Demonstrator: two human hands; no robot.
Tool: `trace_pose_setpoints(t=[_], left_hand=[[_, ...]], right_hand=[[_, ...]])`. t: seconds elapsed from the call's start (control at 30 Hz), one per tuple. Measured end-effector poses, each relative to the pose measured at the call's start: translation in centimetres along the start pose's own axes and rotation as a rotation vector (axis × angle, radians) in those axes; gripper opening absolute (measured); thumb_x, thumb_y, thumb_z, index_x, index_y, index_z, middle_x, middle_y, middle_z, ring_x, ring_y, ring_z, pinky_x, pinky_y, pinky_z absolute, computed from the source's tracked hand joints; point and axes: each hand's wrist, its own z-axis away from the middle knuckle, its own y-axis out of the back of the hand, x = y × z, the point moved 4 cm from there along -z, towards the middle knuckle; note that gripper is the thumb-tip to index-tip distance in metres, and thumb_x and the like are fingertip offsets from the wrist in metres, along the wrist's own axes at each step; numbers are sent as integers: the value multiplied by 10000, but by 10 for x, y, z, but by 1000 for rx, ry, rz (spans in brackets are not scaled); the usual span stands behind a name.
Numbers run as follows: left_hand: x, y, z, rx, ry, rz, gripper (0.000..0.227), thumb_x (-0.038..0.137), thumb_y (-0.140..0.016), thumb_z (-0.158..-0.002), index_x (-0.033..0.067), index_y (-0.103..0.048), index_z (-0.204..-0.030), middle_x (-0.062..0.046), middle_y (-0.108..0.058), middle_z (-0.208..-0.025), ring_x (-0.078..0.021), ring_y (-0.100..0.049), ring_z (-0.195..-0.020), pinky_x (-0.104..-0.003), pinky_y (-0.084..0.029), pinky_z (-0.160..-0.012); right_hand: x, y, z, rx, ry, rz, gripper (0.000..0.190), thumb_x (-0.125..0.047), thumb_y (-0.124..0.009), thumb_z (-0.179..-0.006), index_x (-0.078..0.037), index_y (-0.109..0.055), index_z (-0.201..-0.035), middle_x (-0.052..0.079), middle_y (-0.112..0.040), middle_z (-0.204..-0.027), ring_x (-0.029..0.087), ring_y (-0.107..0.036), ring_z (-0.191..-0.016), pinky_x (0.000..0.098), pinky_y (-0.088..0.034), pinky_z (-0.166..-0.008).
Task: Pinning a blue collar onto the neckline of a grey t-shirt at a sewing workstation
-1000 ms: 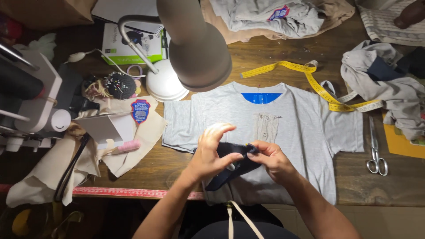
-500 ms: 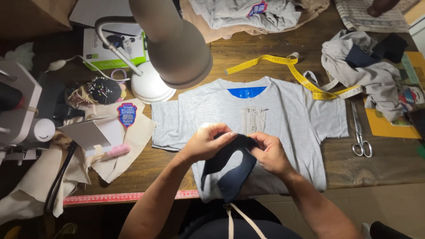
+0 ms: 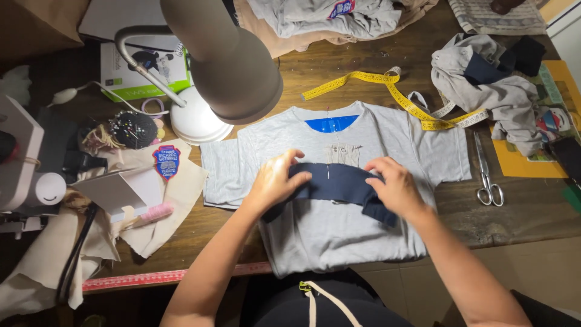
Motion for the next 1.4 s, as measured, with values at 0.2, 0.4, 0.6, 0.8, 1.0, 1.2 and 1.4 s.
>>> trace_pose_setpoints(t=[0.2,0.4,0.6,0.8,1.0,1.2,1.4], left_hand=[[30,4,46,-143,-275,-268,899,423,-847,-728,234,-449,-1511,-156,-470,-1535,-407,-444,-1412,-681,-302,-1125],[5,-19,19,183,-371,-201,420,53,-742,-784,183,-687,-1180,-77,-719,-1197,-327,-664,-1201,-514,-493,-1036],[25,0,-9,201,-295,-38,295,74,-697,-846,192,-678,-1116,-48,-748,-899,-289,-749,-936,-439,-598,-878],[21,36,-67,77,-59,42,201,250,-702,-899,238,-696,-1099,-88,-756,-927,-328,-736,-981,-444,-568,-891],[-9,62,-148,90,249,680,160,276,-733,-933,127,-733,-992,15,-652,-668,-69,-582,-600,-185,-464,-520],[-36,70,-187,170,351,488,109,238,-821,-838,142,-805,-885,-71,-677,-648,-134,-601,-597,-242,-501,-510],[-102,42,-231,142,491,58,272,517,-857,-754,316,-789,-925,-22,-770,-953,-246,-743,-983,-346,-601,-866]], right_hand=[[-16,15,26,-42,270,424,153,-184,-640,-922,-297,-741,-930,-72,-662,-1181,190,-620,-1135,342,-518,-864],[3,54,-2,-451,30,823,448,-585,-636,-865,-201,-720,-1081,-29,-562,-1416,254,-475,-1368,477,-424,-1077],[-41,2,35,-127,335,484,672,-613,-631,-858,-198,-576,-1383,34,-638,-1363,237,-563,-1314,585,-286,-1176],[-8,55,-35,-99,-42,123,255,-183,-649,-945,-183,-748,-1180,90,-790,-1052,283,-744,-1053,423,-572,-952],[10,103,-192,-338,-134,63,446,-265,-781,-874,-53,-719,-1262,239,-708,-1258,420,-596,-1279,575,-475,-1049],[57,45,-276,-522,-267,254,520,-450,-814,-825,-245,-729,-1295,118,-691,-1369,336,-587,-1337,487,-476,-1094],[83,5,-308,-455,-268,487,410,-573,-787,-808,-419,-756,-1187,42,-729,-1254,277,-678,-1214,496,-497,-1024]])
